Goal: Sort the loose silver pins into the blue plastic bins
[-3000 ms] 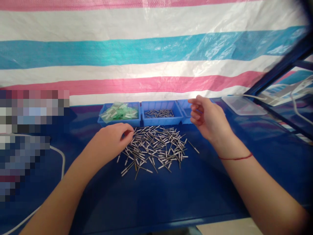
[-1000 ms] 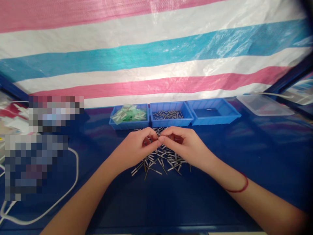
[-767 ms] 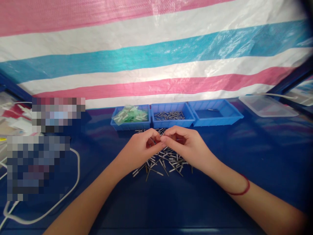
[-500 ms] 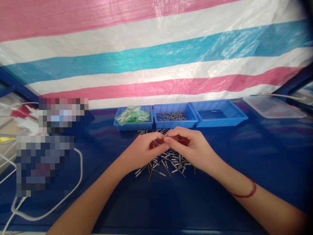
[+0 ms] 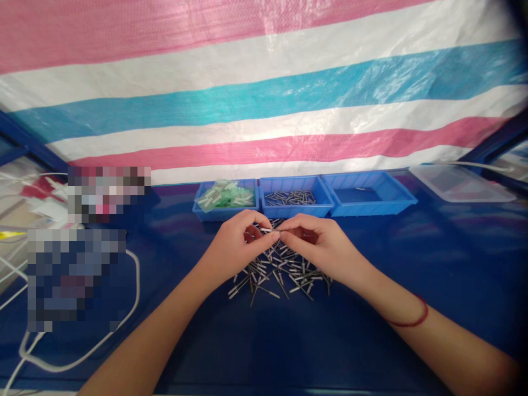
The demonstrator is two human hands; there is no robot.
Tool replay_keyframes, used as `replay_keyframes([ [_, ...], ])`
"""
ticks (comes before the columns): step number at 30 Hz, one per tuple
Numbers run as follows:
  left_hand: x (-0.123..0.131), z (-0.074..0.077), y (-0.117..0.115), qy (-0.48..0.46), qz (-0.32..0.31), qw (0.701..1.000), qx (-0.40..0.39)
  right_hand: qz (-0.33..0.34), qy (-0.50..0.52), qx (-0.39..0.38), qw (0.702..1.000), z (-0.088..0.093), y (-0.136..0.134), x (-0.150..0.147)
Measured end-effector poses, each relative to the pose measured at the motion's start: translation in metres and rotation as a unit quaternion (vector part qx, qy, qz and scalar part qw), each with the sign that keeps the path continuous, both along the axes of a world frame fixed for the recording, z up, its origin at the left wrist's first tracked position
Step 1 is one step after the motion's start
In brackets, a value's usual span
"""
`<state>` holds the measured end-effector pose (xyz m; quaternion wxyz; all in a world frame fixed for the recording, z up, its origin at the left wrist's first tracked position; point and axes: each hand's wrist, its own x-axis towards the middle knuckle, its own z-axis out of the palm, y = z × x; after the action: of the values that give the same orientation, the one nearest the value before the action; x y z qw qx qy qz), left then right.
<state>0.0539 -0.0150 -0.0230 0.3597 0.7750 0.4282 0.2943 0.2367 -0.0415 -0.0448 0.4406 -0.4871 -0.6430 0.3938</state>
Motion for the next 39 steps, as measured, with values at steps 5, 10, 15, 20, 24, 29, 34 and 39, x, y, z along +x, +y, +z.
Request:
replay_keyframes([
  [5,0.0,0.003,-0.002,0.014,0.006,1.0,0.008,0.045,0.021,-0.029,0.998,-0.001,0.002,0.001],
  [10,-0.004,0.003,-0.004,0.124,-0.049,0.99,0.052,-0.111,0.219,-0.094,0.965,0.002,0.015,0.017],
  [15,-0.005,-0.009,-0.004,0.223,-0.132,0.957,0.131,-0.248,0.366,-0.107,0.891,0.005,0.035,0.052],
  [20,-0.004,-0.02,-0.003,0.256,-0.177,0.934,0.174,-0.256,0.399,-0.15,0.867,0.008,0.038,0.065],
  [24,-0.002,-0.018,-0.006,0.27,-0.18,0.929,0.176,-0.206,0.389,-0.154,0.885,0.011,0.032,0.052],
  [29,0.004,-0.015,-0.011,0.29,-0.169,0.923,0.19,-0.151,0.33,-0.17,0.916,0.007,0.024,0.032],
  [34,0.006,-0.014,-0.012,0.289,-0.147,0.925,0.199,-0.103,0.204,-0.146,0.963,0.006,0.018,0.025],
  [39,0.005,-0.009,-0.008,0.209,-0.056,0.965,0.146,-0.029,0.012,-0.06,0.998,0.011,0.012,0.021],
])
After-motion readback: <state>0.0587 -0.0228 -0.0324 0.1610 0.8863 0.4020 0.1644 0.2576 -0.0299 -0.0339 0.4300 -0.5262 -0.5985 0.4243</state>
